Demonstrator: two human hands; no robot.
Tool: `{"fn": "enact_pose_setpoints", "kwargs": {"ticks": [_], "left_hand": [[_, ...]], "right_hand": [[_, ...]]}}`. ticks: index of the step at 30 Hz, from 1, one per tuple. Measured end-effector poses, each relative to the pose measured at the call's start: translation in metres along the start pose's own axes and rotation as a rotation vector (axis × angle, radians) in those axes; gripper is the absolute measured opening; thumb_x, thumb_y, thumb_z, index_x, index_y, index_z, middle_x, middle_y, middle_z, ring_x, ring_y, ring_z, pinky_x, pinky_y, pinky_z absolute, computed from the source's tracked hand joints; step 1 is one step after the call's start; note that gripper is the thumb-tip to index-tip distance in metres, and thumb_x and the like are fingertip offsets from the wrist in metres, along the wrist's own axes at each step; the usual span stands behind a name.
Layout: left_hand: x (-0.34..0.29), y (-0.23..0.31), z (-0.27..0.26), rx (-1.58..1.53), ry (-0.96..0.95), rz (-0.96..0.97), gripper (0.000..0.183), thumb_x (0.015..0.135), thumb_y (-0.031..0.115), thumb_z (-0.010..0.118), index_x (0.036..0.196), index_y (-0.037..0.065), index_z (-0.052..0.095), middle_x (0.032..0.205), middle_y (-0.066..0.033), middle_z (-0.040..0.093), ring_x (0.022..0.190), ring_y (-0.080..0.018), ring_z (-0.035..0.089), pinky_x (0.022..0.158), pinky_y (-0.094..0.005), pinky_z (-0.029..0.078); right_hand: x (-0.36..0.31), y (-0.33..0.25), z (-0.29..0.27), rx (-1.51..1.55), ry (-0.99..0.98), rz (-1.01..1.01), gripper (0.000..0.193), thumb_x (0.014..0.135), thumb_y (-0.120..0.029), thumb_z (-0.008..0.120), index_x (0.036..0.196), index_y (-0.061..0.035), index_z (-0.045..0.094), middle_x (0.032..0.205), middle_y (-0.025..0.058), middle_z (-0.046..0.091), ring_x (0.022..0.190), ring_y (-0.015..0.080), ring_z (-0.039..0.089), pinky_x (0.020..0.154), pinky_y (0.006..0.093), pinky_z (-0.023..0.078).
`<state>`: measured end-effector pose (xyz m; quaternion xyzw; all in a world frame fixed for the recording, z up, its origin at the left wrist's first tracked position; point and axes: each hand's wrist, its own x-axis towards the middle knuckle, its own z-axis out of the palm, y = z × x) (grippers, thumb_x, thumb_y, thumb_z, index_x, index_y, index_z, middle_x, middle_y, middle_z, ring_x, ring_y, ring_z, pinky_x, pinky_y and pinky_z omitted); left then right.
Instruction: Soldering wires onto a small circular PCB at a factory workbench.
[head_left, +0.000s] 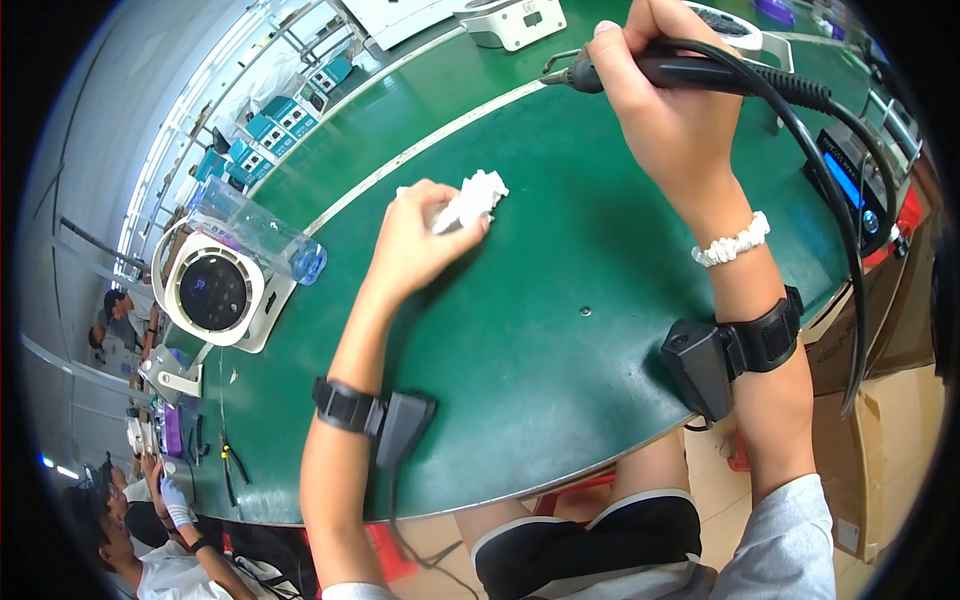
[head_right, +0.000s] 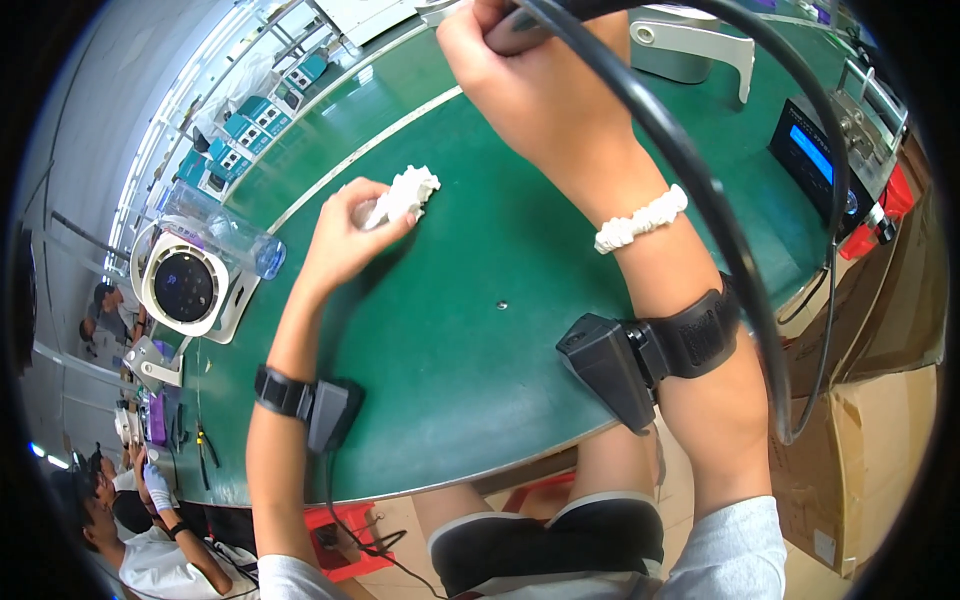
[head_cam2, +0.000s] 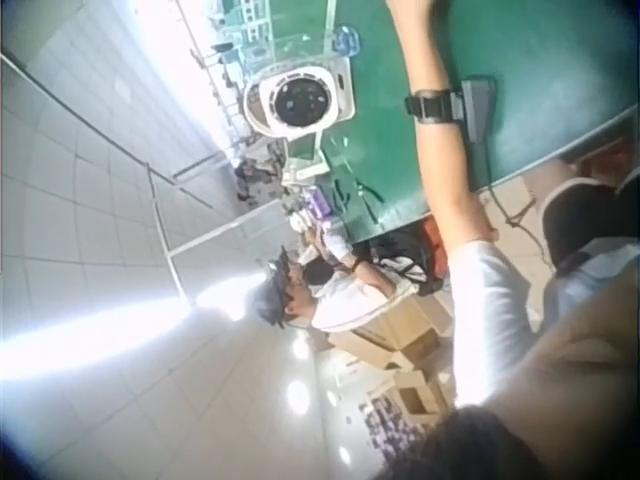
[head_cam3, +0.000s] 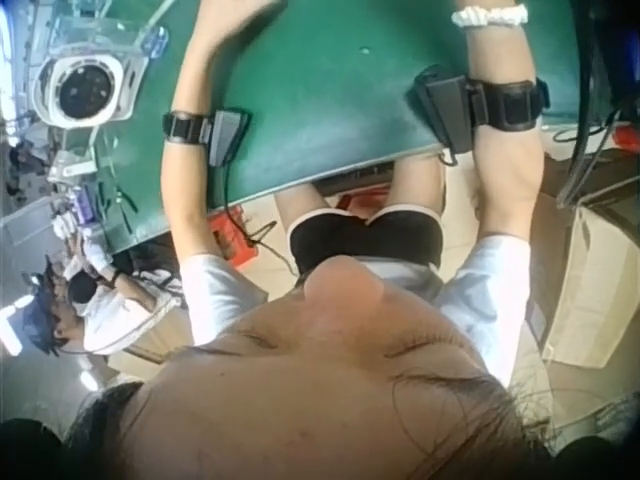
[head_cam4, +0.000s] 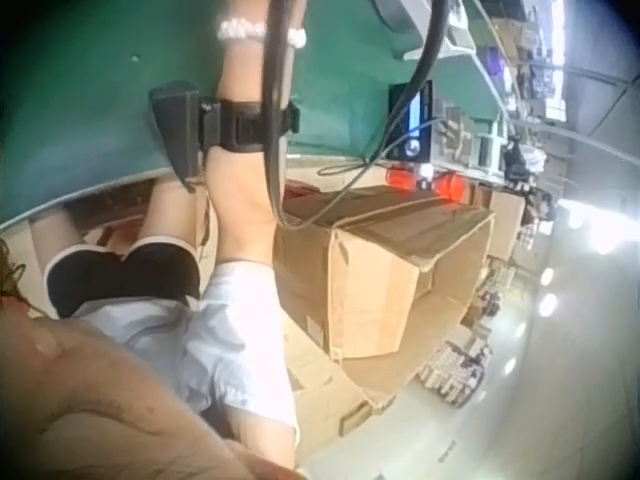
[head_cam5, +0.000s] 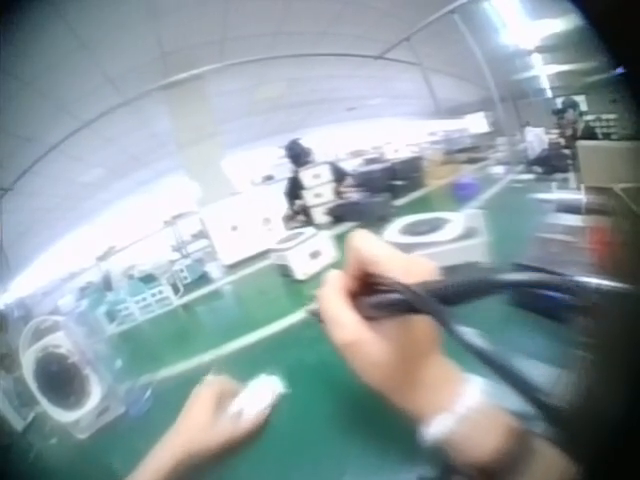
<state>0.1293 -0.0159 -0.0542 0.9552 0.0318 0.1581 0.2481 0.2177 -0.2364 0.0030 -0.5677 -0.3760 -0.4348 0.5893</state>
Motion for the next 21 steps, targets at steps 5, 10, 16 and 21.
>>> {"fn": "enact_pose_setpoints", "kwargs": {"ticks": [5, 10, 16, 21], "left_hand": [[-0.044, 0.045, 0.01, -0.111, -0.005, 0.189, 0.025, 0.07, 0.016, 0.069, 0.086, -0.002, 0.064, 0.087, -0.0112, 0.059, 0.086, -0.0261, 0.055, 0.076, -0.0336, 0.043], [-0.075, 0.065, 0.008, -0.092, -0.043, 0.199, 0.027, 0.07, 0.021, 0.071, 0.087, 0.001, 0.065, 0.088, -0.0086, 0.06, 0.087, -0.0247, 0.055, 0.081, -0.0355, 0.04], [-0.065, 0.081, 0.027, -0.044, -0.052, 0.198, 0.027, 0.067, 0.021, 0.074, 0.079, 0.001, 0.061, 0.079, -0.0084, 0.059, 0.078, -0.0241, 0.055, 0.074, -0.0348, 0.039], [-0.053, 0.087, 0.037, -0.04, -0.042, 0.061, 0.027, 0.063, 0.025, 0.074, 0.077, 0.004, 0.062, 0.078, -0.0084, 0.059, 0.083, -0.0268, 0.055, 0.081, -0.041, 0.035]], "right_hand": [[-0.001, 0.009, -0.004, 0.024, -0.023, 0.059, 0.022, 0.077, 0.001, 0.055, 0.061, -0.0035, 0.04, 0.05, 0.0036, 0.043, 0.045, 0.0089, 0.04, 0.042, 0.0264, 0.031], [-0.003, 0.004, -0.001, 0.004, -0.008, -0.001, 0.022, 0.076, 0.003, 0.054, 0.062, -0.0033, 0.039, 0.051, 0.0037, 0.042, 0.046, 0.0094, 0.039, 0.043, 0.0265, 0.03], [0.0, 0.005, 0.0, -0.017, 0.022, -0.102, 0.024, 0.075, 0.005, 0.053, 0.061, -0.0038, 0.036, 0.052, 0.0037, 0.036, 0.047, 0.0098, 0.035, 0.043, 0.0272, 0.027], [-0.002, 0.007, 0.002, 0.037, -0.021, -0.083, 0.023, 0.075, 0.004, 0.054, 0.061, -0.004, 0.037, 0.051, 0.0035, 0.036, 0.047, 0.0101, 0.035, 0.044, 0.0272, 0.027]]}}
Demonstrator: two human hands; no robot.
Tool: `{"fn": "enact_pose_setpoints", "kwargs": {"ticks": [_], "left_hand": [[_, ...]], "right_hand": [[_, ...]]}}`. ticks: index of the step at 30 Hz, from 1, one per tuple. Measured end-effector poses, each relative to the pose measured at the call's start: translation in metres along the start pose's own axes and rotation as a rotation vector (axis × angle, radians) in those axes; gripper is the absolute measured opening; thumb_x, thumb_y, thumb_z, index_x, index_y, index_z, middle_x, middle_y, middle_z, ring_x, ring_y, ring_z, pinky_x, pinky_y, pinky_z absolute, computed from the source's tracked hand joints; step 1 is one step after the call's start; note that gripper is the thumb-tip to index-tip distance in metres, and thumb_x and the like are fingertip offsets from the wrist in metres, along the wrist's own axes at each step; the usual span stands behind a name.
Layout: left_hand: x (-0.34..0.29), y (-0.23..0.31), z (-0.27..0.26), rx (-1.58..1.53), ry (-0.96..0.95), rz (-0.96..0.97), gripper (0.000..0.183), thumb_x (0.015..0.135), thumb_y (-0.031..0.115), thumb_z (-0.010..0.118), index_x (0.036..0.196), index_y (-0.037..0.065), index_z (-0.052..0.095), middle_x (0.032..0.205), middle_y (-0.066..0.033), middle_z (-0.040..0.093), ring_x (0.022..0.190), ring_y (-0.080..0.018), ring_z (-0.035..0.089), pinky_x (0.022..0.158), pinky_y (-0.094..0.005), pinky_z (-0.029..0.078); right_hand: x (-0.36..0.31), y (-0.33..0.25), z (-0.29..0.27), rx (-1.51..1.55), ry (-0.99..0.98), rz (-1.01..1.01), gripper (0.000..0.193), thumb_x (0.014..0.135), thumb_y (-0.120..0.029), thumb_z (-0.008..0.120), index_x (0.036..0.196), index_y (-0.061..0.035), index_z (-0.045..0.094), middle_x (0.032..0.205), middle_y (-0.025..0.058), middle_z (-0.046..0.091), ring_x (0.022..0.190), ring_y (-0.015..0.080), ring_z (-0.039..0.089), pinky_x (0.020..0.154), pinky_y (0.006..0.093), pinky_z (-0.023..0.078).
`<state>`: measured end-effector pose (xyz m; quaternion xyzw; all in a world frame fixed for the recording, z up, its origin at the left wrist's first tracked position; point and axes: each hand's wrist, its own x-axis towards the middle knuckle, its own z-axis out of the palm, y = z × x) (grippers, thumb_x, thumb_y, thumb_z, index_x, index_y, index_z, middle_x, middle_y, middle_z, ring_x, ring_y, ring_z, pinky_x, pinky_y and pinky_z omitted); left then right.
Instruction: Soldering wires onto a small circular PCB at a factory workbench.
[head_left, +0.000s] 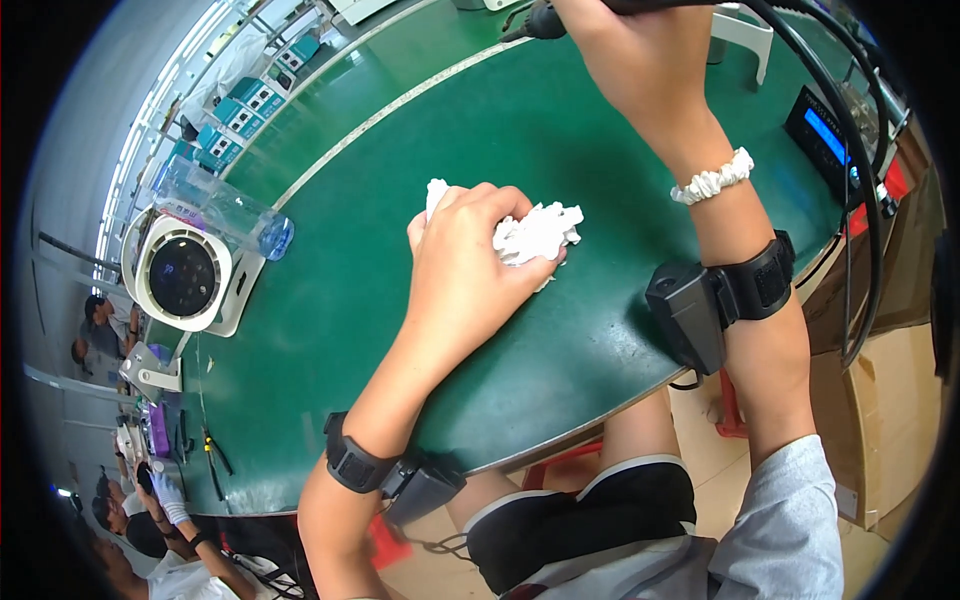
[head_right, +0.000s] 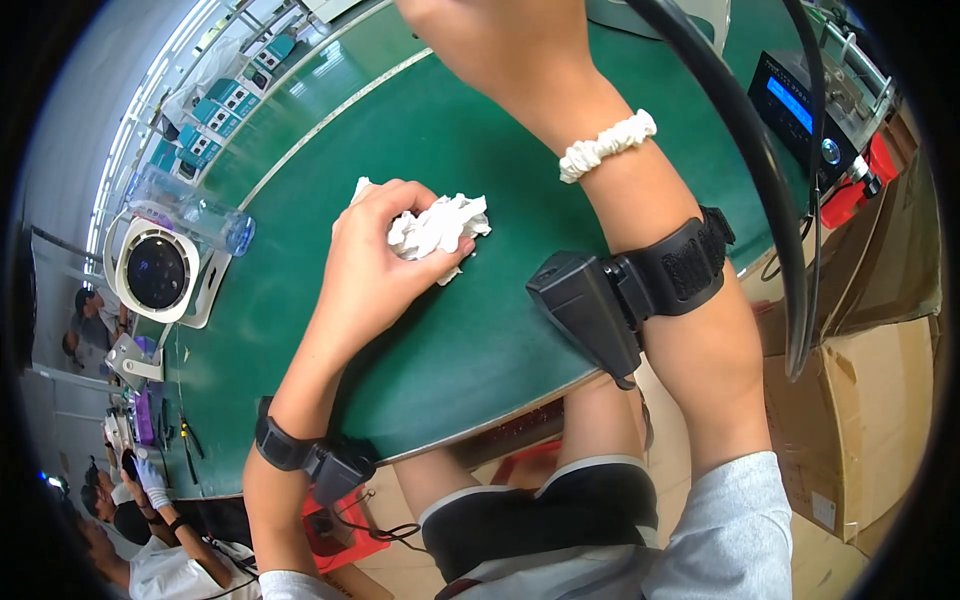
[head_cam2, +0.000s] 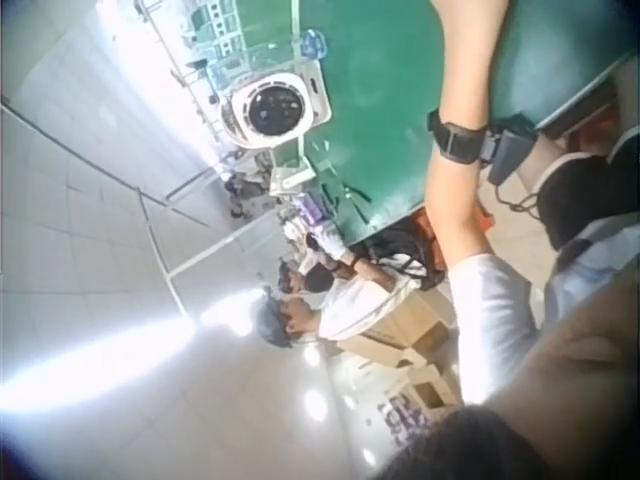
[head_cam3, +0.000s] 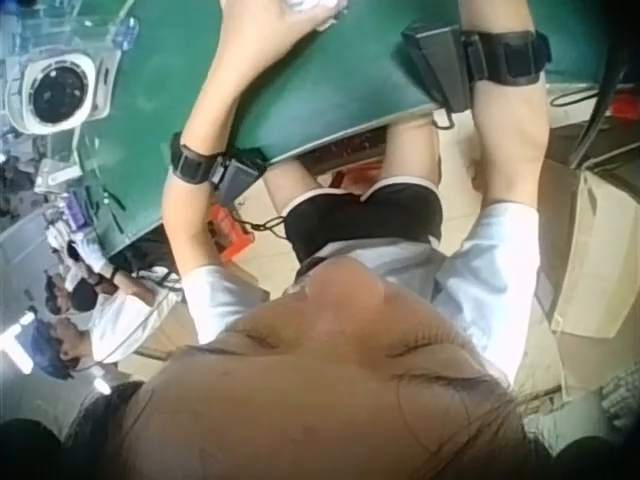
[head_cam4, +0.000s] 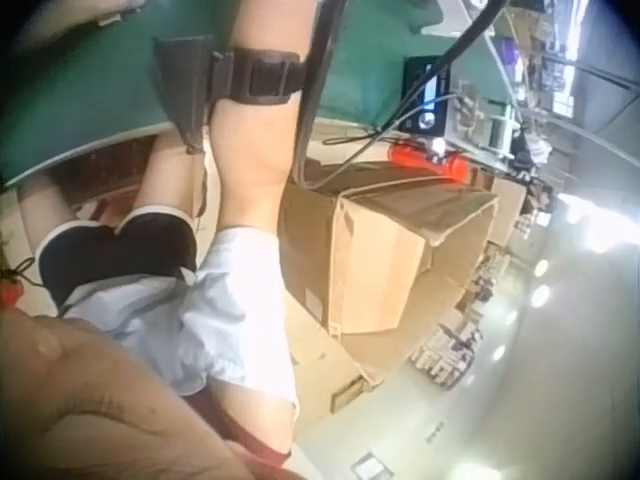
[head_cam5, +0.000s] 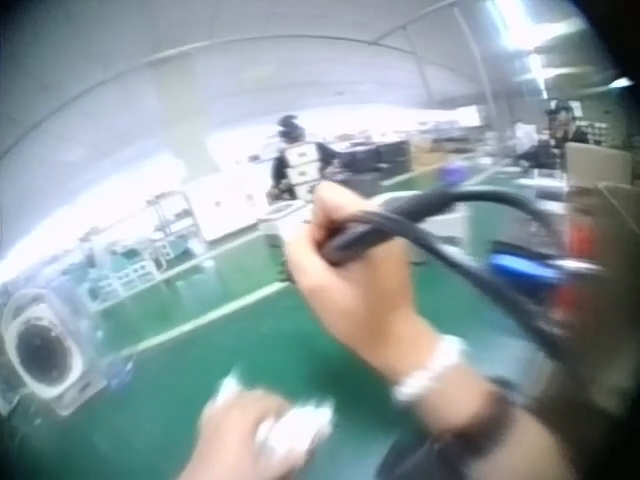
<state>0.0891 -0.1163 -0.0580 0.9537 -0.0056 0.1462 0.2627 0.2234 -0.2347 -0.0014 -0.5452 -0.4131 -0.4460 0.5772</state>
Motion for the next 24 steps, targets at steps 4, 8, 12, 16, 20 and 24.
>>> {"fn": "enact_pose_setpoints", "kwargs": {"ticks": [4, 8, 12, 16, 20, 24], "left_hand": [[0.005, -0.002, -0.004, -0.007, -0.056, 0.019, 0.029, 0.064, 0.018, 0.078, 0.077, 0.0, 0.058, 0.072, -0.0053, 0.058, 0.068, -0.0159, 0.053, 0.064, -0.0288, 0.042], [0.012, 0.002, -0.01, -0.01, -0.166, -0.065, 0.028, 0.064, 0.015, 0.078, 0.075, 0.0, 0.057, 0.065, -0.0058, 0.059, 0.059, -0.0129, 0.055, 0.057, -0.0266, 0.043], [0.013, 0.009, -0.002, 0.005, -0.141, -0.047, 0.022, 0.067, 0.01, 0.072, 0.074, -0.001, 0.055, 0.066, -0.0077, 0.062, 0.059, -0.0134, 0.058, 0.056, -0.0271, 0.044], [0.009, 0.007, -0.001, 0.082, -0.084, 0.036, 0.017, 0.068, 0.008, 0.068, 0.074, -0.001, 0.055, 0.066, -0.0092, 0.062, 0.06, -0.0156, 0.059, 0.056, -0.0284, 0.045], [0.007, 0.012, 0.002, 0.083, -0.071, 0.032, 0.019, 0.065, 0.01, 0.065, 0.074, -0.001, 0.053, 0.065, -0.0122, 0.058, 0.061, -0.019, 0.057, 0.058, -0.0304, 0.044], [0.012, 0.007, -0.002, -0.014, -0.136, 0.032, 0.022, 0.063, 0.012, 0.066, 0.072, -0.001, 0.051, 0.063, -0.0132, 0.056, 0.061, -0.0191, 0.054, 0.06, -0.0305, 0.043]], "right_hand": [[-0.002, 0.001, 0.001, -0.016, 0.035, -0.051, 0.023, 0.075, 0.004, 0.055, 0.061, -0.0042, 0.038, 0.051, 0.0037, 0.037, 0.046, 0.0107, 0.036, 0.043, 0.0273, 0.027], [-0.003, 0.003, 0.003, 0.013, 0.041, -0.08, 0.022, 0.073, 0.005, 0.055, 0.06, -0.0042, 0.039, 0.05, 0.0042, 0.04, 0.045, 0.0121, 0.038, 0.043, 0.0275, 0.027], [0.0, 0.003, -0.002, 0.021, 0.043, -0.101, 0.022, 0.072, 0.005, 0.055, 0.06, -0.0037, 0.039, 0.049, 0.0041, 0.039, 0.044, 0.013, 0.037, 0.043, 0.0279, 0.027], [0.0, 0.005, 0.0, -0.043, 0.075, -0.218, 0.021, 0.071, 0.006, 0.054, 0.059, -0.0036, 0.039, 0.047, 0.004, 0.039, 0.042, 0.0141, 0.038, 0.042, 0.0281, 0.027], [-0.001, 0.007, 0.001, -0.022, 0.03, -0.196, 0.022, 0.07, 0.006, 0.053, 0.058, -0.0045, 0.039, 0.046, 0.0027, 0.04, 0.041, 0.0127, 0.037, 0.041, 0.0257, 0.026], [0.0, 0.009, 0.003, 0.061, 0.011, -0.166, 0.023, 0.069, 0.008, 0.052, 0.056, -0.0066, 0.039, 0.044, -0.0001, 0.039, 0.036, 0.0094, 0.034, 0.036, 0.022, 0.023]]}}
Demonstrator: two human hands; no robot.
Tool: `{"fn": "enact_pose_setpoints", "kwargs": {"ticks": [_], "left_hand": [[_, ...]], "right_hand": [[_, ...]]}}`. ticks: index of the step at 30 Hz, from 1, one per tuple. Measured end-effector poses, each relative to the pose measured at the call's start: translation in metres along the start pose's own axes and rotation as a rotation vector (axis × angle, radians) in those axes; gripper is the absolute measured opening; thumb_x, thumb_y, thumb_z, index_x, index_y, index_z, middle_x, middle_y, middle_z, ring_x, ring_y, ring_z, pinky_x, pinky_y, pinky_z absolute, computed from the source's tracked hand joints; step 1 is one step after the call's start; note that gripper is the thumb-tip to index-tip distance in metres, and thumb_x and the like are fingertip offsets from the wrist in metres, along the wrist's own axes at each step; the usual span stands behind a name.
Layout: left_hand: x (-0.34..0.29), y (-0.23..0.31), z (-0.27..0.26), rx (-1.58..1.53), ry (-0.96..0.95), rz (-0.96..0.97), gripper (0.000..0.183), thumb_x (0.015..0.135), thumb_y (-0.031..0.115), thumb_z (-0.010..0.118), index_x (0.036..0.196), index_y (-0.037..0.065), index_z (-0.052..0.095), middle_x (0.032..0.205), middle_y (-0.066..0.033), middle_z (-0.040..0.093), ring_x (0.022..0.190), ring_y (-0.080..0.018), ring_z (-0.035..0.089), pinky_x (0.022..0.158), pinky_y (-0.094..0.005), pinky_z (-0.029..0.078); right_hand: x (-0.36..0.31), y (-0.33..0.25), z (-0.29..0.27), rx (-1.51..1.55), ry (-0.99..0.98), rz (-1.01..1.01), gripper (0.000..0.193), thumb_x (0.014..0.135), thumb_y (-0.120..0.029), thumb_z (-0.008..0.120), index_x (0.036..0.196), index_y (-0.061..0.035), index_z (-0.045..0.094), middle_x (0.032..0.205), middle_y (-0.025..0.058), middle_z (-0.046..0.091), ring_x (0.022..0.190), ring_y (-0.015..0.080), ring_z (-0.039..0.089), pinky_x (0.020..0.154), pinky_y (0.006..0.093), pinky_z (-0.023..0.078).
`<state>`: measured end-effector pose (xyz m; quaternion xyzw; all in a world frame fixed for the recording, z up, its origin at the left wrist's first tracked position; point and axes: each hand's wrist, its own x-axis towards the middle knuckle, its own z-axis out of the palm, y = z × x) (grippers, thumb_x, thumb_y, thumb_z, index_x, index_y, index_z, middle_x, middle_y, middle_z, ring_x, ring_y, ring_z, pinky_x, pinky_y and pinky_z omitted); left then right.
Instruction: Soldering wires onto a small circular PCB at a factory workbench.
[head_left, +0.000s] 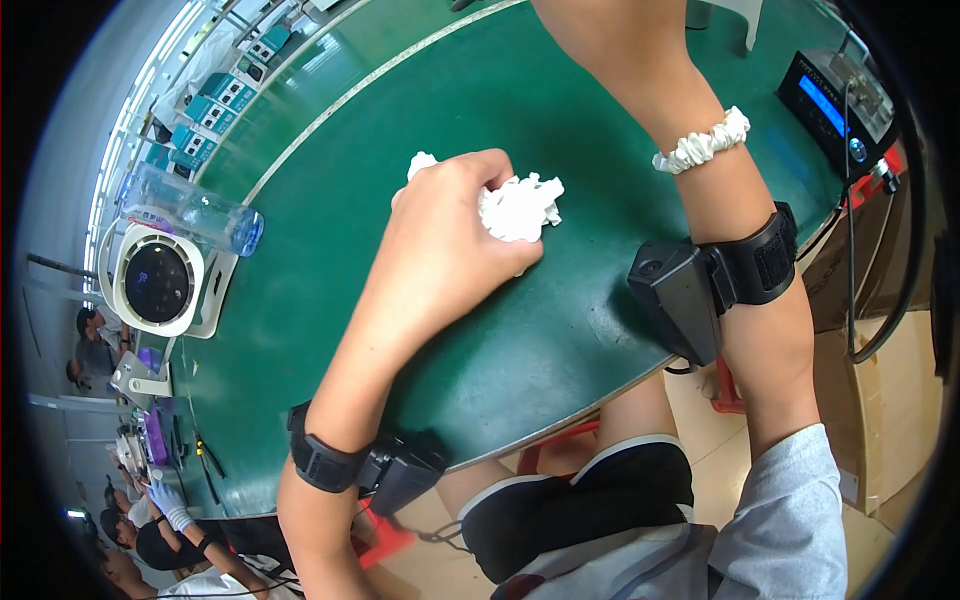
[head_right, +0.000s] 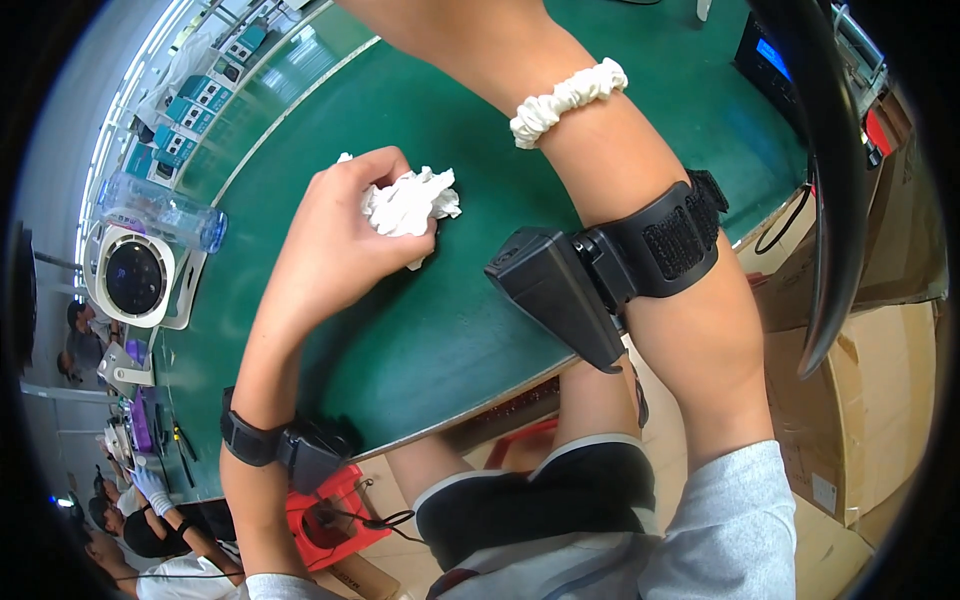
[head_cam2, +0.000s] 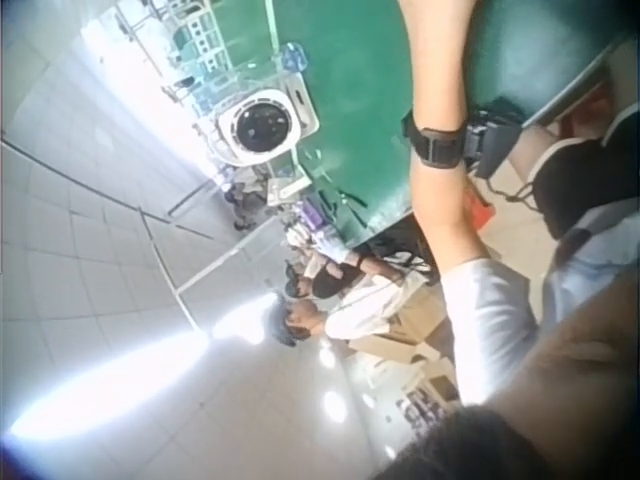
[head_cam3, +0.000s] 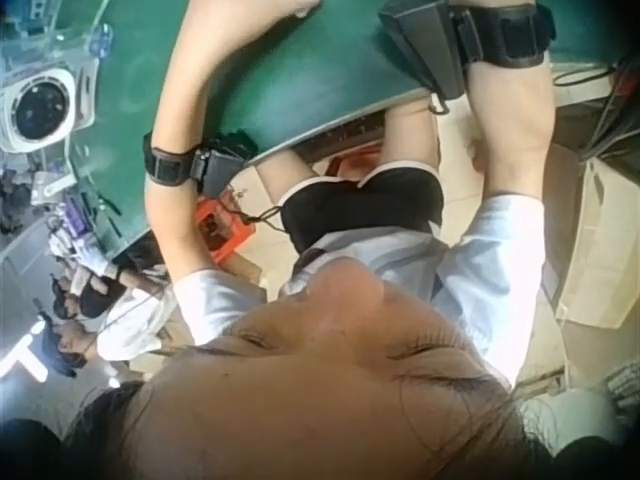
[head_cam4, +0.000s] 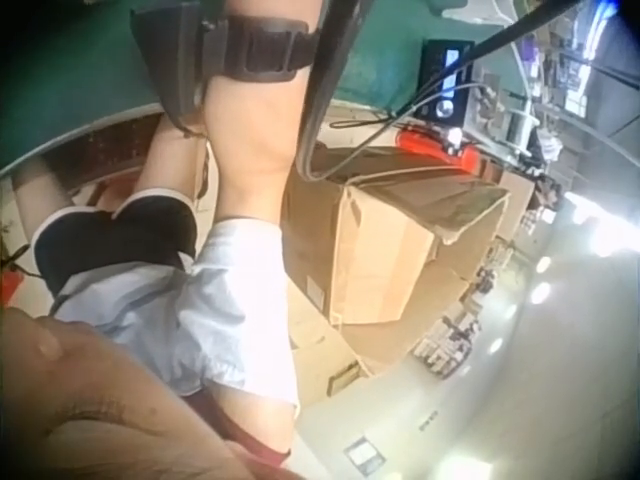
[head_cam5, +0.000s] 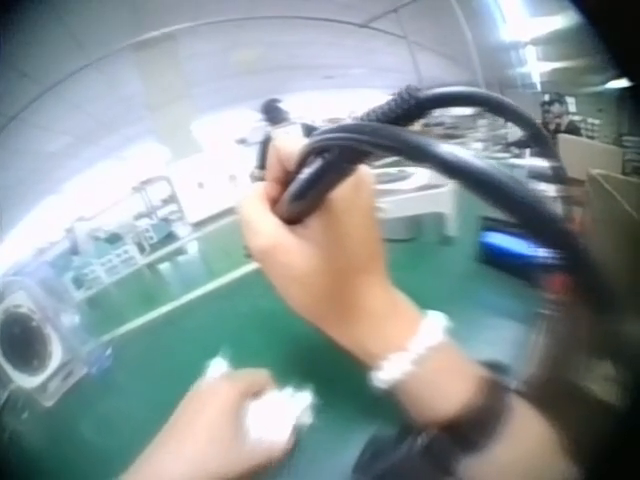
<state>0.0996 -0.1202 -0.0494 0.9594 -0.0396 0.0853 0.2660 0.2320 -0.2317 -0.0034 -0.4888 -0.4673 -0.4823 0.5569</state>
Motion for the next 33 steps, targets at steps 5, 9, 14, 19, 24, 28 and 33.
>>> {"fn": "enact_pose_setpoints", "kwargs": {"ticks": [5, 9, 14, 19, 24, 28, 33], "left_hand": [[0.003, -0.003, -0.005, -0.066, -0.055, -0.001, 0.022, 0.063, 0.013, 0.066, 0.072, -0.002, 0.053, 0.061, -0.0099, 0.054, 0.058, -0.0161, 0.052, 0.058, -0.0285, 0.042], [0.006, -0.003, -0.007, -0.052, -0.099, -0.014, 0.022, 0.064, 0.014, 0.066, 0.073, -0.002, 0.054, 0.061, -0.0087, 0.053, 0.058, -0.0137, 0.051, 0.057, -0.0275, 0.041], [0.006, 0.0, -0.01, -0.07, -0.124, -0.059, 0.022, 0.063, 0.014, 0.066, 0.073, -0.002, 0.054, 0.061, -0.0076, 0.053, 0.058, -0.0125, 0.051, 0.057, -0.0273, 0.041], [0.006, -0.013, -0.01, -0.083, -0.069, -0.076, 0.023, 0.066, 0.013, 0.07, 0.073, 0.0, 0.053, 0.066, -0.0035, 0.055, 0.061, -0.0078, 0.051, 0.057, -0.0238, 0.041], [0.005, -0.013, -0.012, -0.158, -0.136, -0.092, 0.027, 0.067, 0.013, 0.074, 0.073, 0.002, 0.05, 0.068, -0.0012, 0.055, 0.062, -0.0052, 0.05, 0.055, -0.0221, 0.041], [0.006, -0.012, -0.01, -0.148, -0.136, -0.041, 0.027, 0.066, 0.013, 0.073, 0.072, 0.002, 0.049, 0.067, -0.0011, 0.055, 0.061, -0.0053, 0.05, 0.055, -0.0226, 0.041], [0.007, -0.011, -0.008, -0.144, -0.122, -0.118, 0.03, 0.059, 0.016, 0.071, 0.072, -0.003, 0.052, 0.064, -0.0133, 0.057, 0.059, -0.021, 0.055, 0.059, -0.0305, 0.044]], "right_hand": [[0.0, 0.002, 0.001, -0.002, 0.012, -0.021, 0.024, 0.069, 0.008, 0.051, 0.055, -0.0077, 0.04, 0.043, -0.0007, 0.038, 0.035, 0.0083, 0.033, 0.035, 0.021, 0.023], [0.0, 0.004, 0.001, 0.009, 0.003, 0.006, 0.023, 0.069, 0.008, 0.051, 0.055, -0.0072, 0.04, 0.043, 0.0002, 0.04, 0.034, 0.0081, 0.035, 0.034, 0.02, 0.024], [0.001, 0.0, -0.003, 0.019, -0.005, 0.001, 0.023, 0.069, 0.008, 0.05, 0.055, -0.0067, 0.041, 0.042, 0.0012, 0.042, 0.034, 0.0082, 0.037, 0.034, 0.0199, 0.025], [0.011, -0.028, -0.006, 0.184, -0.035, 0.427, 0.022, 0.069, 0.008, 0.051, 0.055, -0.0063, 0.042, 0.042, 0.0015, 0.043, 0.034, 0.0082, 0.037, 0.034, 0.0195, 0.026], [0.009, -0.018, -0.004, 0.12, -0.013, 0.24, 0.023, 0.07, 0.007, 0.051, 0.054, -0.0063, 0.042, 0.042, 0.0016, 0.043, 0.034, 0.008, 0.037, 0.034, 0.0195, 0.026], [0.005, -0.002, -0.001, 0.026, 0.012, -0.028, 0.023, 0.07, 0.006, 0.052, 0.053, -0.0059, 0.043, 0.042, 0.0019, 0.044, 0.034, 0.0079, 0.039, 0.034, 0.0197, 0.027], [0.012, -0.023, -0.004, 0.131, 0.016, 0.218, 0.022, 0.07, 0.006, 0.052, 0.053, -0.0054, 0.044, 0.042, 0.0028, 0.045, 0.035, 0.0084, 0.042, 0.034, 0.0201, 0.028]]}}
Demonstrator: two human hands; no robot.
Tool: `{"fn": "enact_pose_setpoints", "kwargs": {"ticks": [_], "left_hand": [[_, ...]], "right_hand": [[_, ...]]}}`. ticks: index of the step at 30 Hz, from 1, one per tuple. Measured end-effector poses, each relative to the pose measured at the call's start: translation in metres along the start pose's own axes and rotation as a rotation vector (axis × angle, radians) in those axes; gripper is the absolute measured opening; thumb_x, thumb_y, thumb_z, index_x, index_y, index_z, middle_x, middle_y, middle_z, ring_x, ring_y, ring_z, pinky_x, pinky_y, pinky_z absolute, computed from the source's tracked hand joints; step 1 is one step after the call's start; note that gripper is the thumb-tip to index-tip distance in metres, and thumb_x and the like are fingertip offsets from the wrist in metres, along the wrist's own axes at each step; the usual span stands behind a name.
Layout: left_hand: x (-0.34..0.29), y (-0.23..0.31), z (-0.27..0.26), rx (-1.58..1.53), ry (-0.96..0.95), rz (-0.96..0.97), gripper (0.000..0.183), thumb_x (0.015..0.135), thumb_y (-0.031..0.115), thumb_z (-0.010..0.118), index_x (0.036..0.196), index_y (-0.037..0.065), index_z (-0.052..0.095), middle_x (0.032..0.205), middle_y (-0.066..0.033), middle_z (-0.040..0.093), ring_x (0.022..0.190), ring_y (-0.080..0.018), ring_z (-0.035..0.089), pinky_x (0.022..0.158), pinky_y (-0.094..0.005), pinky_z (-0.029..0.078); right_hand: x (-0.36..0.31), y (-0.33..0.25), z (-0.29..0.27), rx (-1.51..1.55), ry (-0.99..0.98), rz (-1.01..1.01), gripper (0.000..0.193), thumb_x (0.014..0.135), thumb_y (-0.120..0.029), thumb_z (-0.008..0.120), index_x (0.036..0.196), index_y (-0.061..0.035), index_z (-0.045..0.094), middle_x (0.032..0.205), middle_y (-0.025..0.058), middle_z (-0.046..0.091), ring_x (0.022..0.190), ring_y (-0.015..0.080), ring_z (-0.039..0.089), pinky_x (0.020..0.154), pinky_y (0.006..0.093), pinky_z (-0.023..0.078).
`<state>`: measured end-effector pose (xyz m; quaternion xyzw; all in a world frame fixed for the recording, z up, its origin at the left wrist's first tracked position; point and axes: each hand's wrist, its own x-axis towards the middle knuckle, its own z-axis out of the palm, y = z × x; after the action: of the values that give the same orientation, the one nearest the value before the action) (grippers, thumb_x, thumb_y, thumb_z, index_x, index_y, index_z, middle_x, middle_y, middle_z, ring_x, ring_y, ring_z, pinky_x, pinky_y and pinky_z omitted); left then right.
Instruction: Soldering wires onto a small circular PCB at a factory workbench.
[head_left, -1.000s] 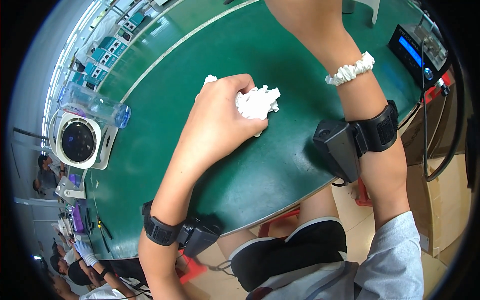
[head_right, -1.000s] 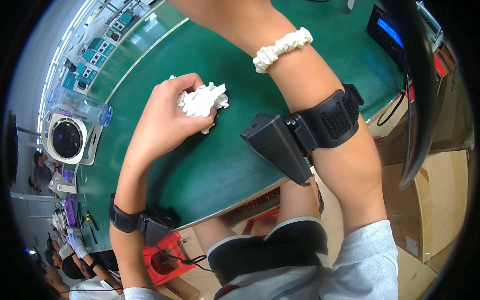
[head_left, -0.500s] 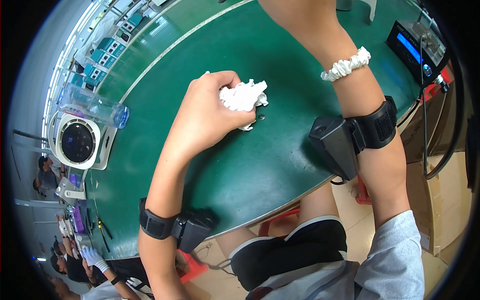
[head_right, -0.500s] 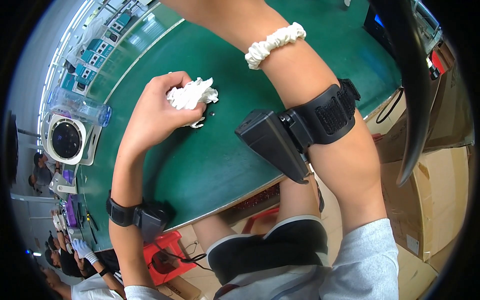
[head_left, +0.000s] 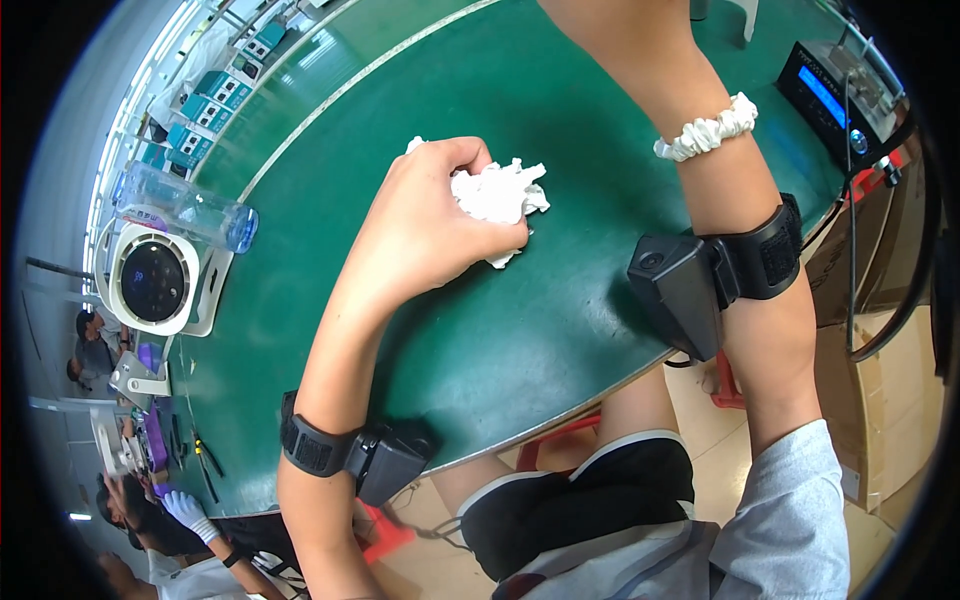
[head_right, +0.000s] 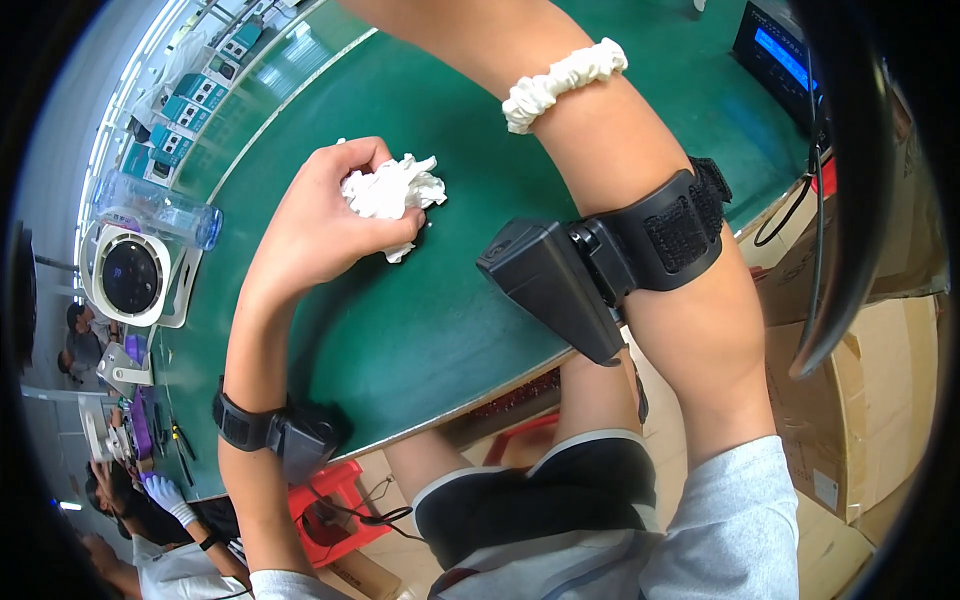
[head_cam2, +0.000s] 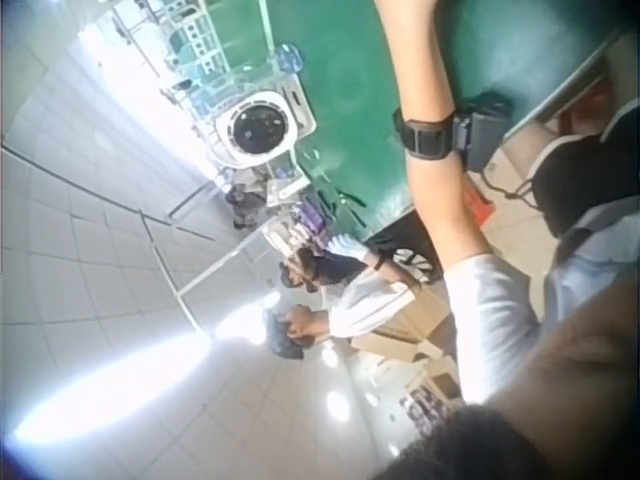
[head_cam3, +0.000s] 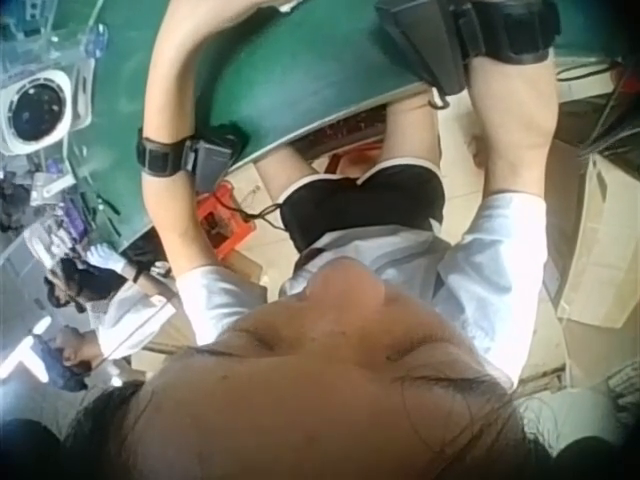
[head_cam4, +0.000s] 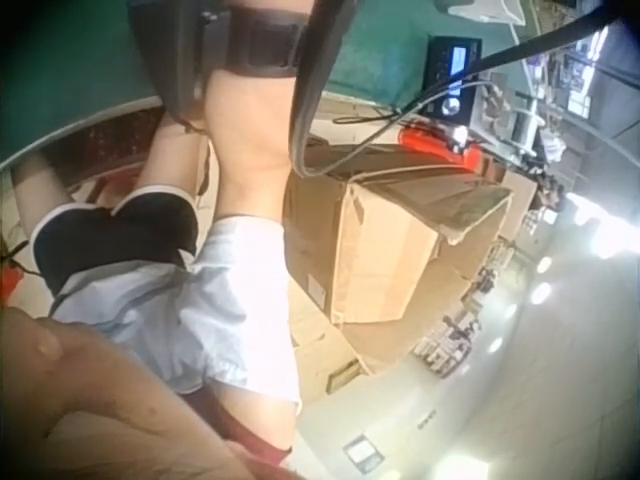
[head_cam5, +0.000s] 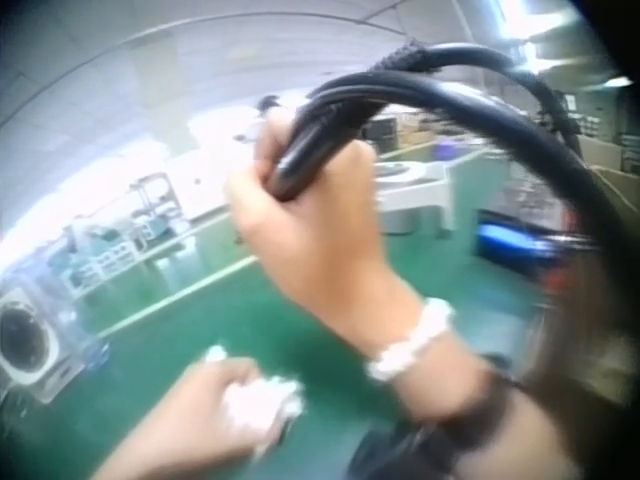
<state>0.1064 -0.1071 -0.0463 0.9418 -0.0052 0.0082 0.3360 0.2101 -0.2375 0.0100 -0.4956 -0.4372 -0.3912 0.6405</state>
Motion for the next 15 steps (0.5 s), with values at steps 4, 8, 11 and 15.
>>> {"fn": "enact_pose_setpoints", "kwargs": {"ticks": [4, 8, 11, 15], "left_hand": [[0.002, -0.003, 0.002, 0.01, 0.057, 0.025, 0.028, 0.058, 0.014, 0.07, 0.073, -0.003, 0.053, 0.065, -0.0137, 0.057, 0.059, -0.0225, 0.055, 0.06, -0.0319, 0.045], [-0.001, -0.007, 0.0, -0.006, 0.054, 0.056, 0.025, 0.065, 0.013, 0.072, 0.07, 0.002, 0.05, 0.065, -0.0004, 0.051, 0.061, -0.0059, 0.047, 0.055, -0.0232, 0.039], [-0.002, 0.0, -0.003, -0.047, 0.02, 0.002, 0.029, 0.06, 0.016, 0.073, 0.072, -0.002, 0.054, 0.066, -0.0116, 0.059, 0.061, -0.0177, 0.056, 0.06, -0.0304, 0.045], [-0.002, -0.001, -0.004, -0.022, -0.015, 0.024, 0.03, 0.06, 0.017, 0.074, 0.07, -0.002, 0.053, 0.065, -0.0103, 0.059, 0.06, -0.0156, 0.056, 0.058, -0.0288, 0.045]], "right_hand": [[-0.002, 0.018, 0.001, -0.143, 0.039, -0.299, 0.022, 0.071, 0.006, 0.052, 0.054, -0.0055, 0.044, 0.042, 0.0029, 0.046, 0.036, 0.0087, 0.043, 0.035, 0.02, 0.029], [-0.004, 0.022, -0.001, -0.12, 0.027, -0.273, 0.022, 0.071, 0.006, 0.053, 0.054, -0.0054, 0.044, 0.042, 0.0022, 0.046, 0.036, 0.0082, 0.044, 0.035, 0.0196, 0.029], [-0.004, 0.021, -0.001, -0.111, -0.024, -0.234, 0.023, 0.072, 0.005, 0.053, 0.055, -0.0059, 0.044, 0.043, 0.0018, 0.046, 0.036, 0.0078, 0.044, 0.035, 0.0193, 0.029], [-0.001, 0.002, 0.0, 0.021, -0.004, 0.006, 0.023, 0.073, 0.005, 0.053, 0.055, -0.0065, 0.044, 0.043, 0.0017, 0.046, 0.036, 0.0077, 0.043, 0.034, 0.0198, 0.028]]}}
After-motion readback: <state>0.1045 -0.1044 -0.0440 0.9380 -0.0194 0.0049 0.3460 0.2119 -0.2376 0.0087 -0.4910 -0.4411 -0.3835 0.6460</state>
